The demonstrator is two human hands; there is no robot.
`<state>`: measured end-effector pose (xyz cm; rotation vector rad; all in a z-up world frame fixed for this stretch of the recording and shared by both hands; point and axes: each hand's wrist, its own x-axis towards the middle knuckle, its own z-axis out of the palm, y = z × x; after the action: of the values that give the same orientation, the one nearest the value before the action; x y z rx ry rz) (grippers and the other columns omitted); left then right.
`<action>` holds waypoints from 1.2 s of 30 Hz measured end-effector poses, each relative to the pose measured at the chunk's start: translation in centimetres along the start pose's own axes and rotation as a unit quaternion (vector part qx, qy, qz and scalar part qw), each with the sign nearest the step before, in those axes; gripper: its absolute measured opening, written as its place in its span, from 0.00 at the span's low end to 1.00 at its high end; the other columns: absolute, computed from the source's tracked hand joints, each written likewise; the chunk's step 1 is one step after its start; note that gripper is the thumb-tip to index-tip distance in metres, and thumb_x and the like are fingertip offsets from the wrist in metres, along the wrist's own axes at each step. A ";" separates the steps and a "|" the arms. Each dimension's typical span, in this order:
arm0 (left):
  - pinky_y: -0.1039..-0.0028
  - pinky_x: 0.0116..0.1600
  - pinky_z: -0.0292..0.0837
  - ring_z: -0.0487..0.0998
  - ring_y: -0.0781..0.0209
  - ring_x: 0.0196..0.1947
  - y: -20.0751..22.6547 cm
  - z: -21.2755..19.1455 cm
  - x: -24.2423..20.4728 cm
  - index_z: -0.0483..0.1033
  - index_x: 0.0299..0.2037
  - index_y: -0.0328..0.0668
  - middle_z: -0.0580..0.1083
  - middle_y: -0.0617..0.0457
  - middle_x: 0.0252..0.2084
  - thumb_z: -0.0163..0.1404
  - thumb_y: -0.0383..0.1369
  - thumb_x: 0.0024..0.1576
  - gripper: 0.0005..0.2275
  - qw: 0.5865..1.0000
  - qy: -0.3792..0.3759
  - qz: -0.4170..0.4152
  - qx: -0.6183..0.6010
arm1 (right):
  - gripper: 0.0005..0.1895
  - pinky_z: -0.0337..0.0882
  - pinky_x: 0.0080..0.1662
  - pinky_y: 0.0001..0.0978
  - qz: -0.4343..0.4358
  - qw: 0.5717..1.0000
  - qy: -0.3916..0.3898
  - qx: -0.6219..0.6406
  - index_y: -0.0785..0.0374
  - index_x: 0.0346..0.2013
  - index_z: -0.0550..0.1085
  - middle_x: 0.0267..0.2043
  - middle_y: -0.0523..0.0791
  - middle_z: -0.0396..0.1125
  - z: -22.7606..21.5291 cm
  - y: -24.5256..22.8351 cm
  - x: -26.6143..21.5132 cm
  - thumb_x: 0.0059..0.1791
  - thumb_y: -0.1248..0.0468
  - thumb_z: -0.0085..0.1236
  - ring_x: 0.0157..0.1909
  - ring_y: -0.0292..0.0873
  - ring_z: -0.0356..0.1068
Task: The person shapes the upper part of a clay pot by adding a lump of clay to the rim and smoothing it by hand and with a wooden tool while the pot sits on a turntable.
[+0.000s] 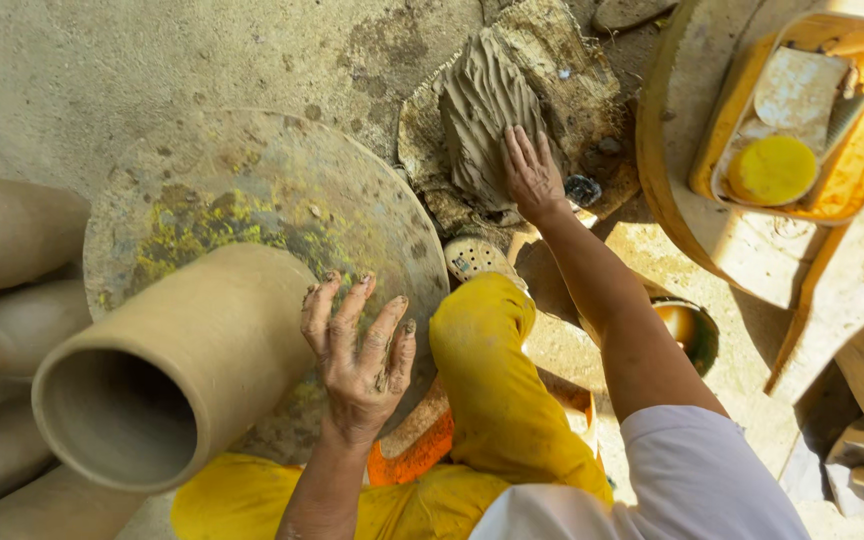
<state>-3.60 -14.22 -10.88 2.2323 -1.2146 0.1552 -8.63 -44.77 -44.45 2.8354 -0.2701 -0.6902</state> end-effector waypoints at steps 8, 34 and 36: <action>0.48 0.77 0.58 0.58 0.39 0.72 -1.2 6.2 5.9 0.80 0.51 0.39 0.69 0.46 0.64 0.56 0.33 0.60 0.12 0.992 0.013 -0.042 -0.122 | 0.30 0.47 0.74 0.58 -0.054 0.988 0.141 0.000 0.77 0.73 0.51 0.75 0.66 0.49 7.5 0.2 3.2 0.57 0.65 0.28 0.77 0.65 0.47; 0.50 0.75 0.64 0.63 0.42 0.74 -2.8 7.4 2.6 0.78 0.54 0.40 0.69 0.46 0.68 0.57 0.30 0.60 0.13 0.973 -0.062 -0.130 -0.181 | 0.25 0.53 0.26 0.29 0.258 0.829 -0.250 0.428 0.64 0.30 0.74 0.23 0.42 0.58 4.1 1.5 -2.6 0.56 0.44 0.56 0.23 0.36 0.52; 0.51 0.76 0.63 0.64 0.44 0.74 -3.0 9.5 3.8 0.73 0.60 0.41 0.68 0.45 0.68 0.56 0.32 0.61 0.17 0.943 -0.073 -0.169 -0.278 | 0.10 0.68 0.31 0.28 0.280 0.767 -0.056 0.574 0.61 0.40 0.74 0.30 0.40 0.66 0.1 2.4 -5.8 0.52 0.59 0.49 0.28 0.34 0.66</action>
<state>-0.62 -20.96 -18.56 1.9216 -0.7932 -0.4442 -14.06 -45.80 -41.41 3.3244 -2.1028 -0.6626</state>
